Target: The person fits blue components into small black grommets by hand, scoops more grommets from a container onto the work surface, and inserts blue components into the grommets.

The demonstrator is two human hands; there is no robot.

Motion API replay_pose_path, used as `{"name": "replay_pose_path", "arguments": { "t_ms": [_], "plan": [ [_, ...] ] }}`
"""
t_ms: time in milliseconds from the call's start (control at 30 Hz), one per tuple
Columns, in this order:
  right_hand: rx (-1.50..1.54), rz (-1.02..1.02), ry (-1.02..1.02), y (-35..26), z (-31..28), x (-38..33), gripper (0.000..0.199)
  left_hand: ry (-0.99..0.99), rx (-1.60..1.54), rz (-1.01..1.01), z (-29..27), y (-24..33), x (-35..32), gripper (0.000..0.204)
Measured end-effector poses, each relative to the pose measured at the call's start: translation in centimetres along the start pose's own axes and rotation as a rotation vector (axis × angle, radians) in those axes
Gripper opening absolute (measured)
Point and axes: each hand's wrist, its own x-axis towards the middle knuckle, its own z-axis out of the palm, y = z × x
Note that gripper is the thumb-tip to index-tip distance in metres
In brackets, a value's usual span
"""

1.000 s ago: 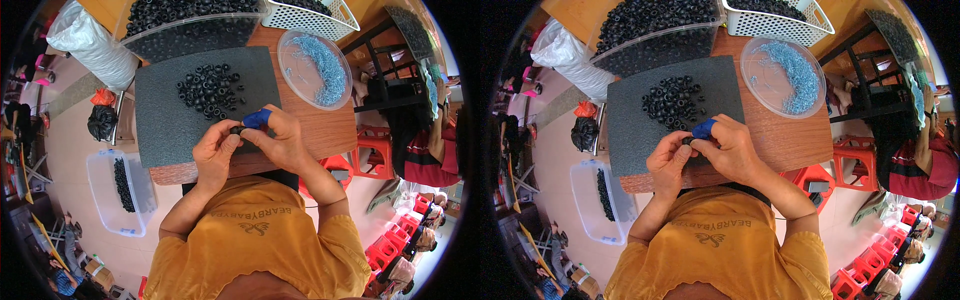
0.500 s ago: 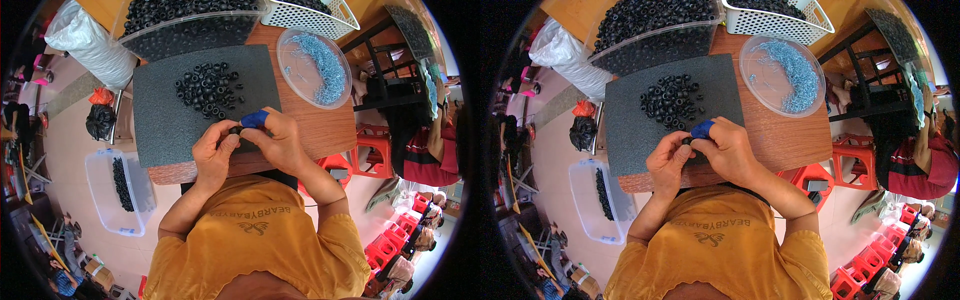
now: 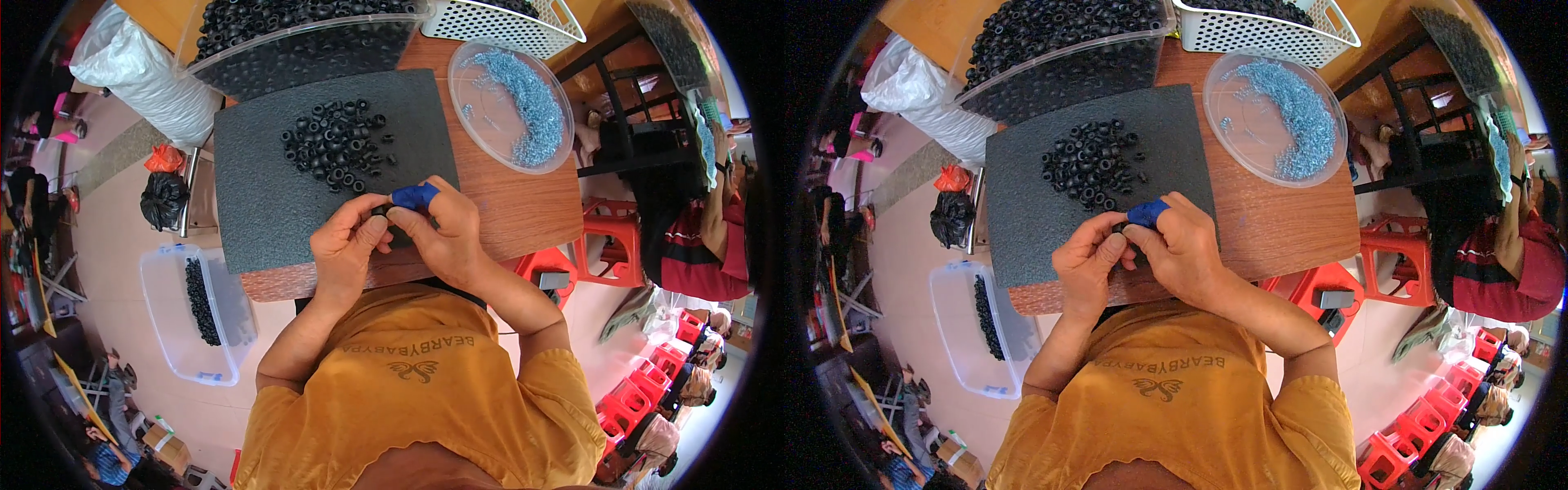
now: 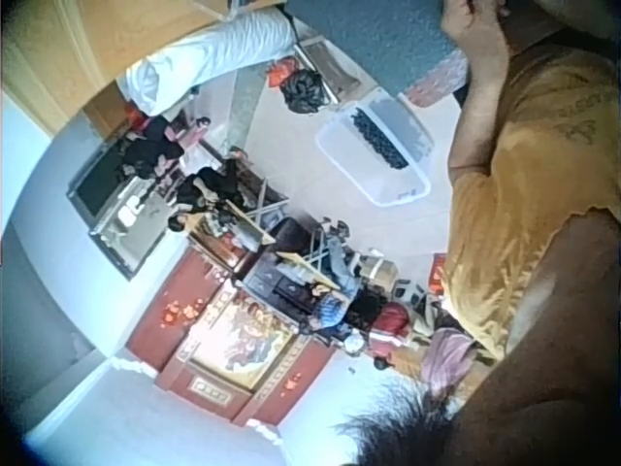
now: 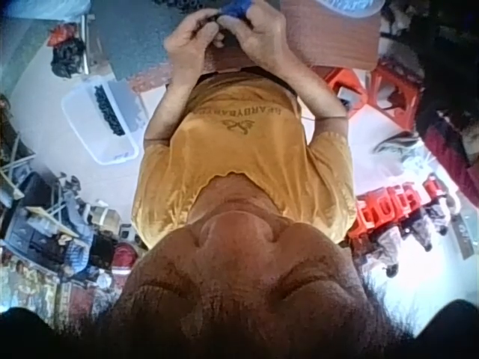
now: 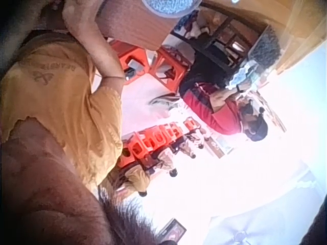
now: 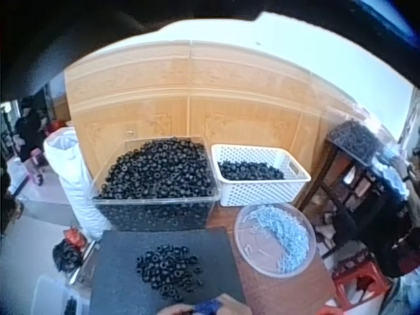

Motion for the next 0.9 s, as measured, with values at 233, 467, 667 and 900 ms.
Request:
{"name": "replay_pose_path", "arguments": {
  "t_ms": [233, 467, 667, 900],
  "plan": [
    [-0.017, -0.095, 0.015, 0.4, -0.1, -0.1, 0.014, -0.018, -0.116, -0.089, 0.1, 0.0, 0.2, 0.022],
    [-0.062, -0.210, 0.032, 1.3, -0.2, -0.4, 0.017, -0.019, -0.162, -0.128, 0.4, 0.6, 0.1, 0.022],
    [-0.093, -0.276, 0.016, 1.3, -0.5, -0.4, 0.018, -0.067, -0.165, -0.204, 0.1, 0.8, 0.6, 0.019],
    [-0.088, -0.281, -0.012, 1.2, -0.8, -1.0, 0.019, -0.065, -0.264, -0.367, 0.2, 1.4, 1.1, 0.014]
  ]
}}
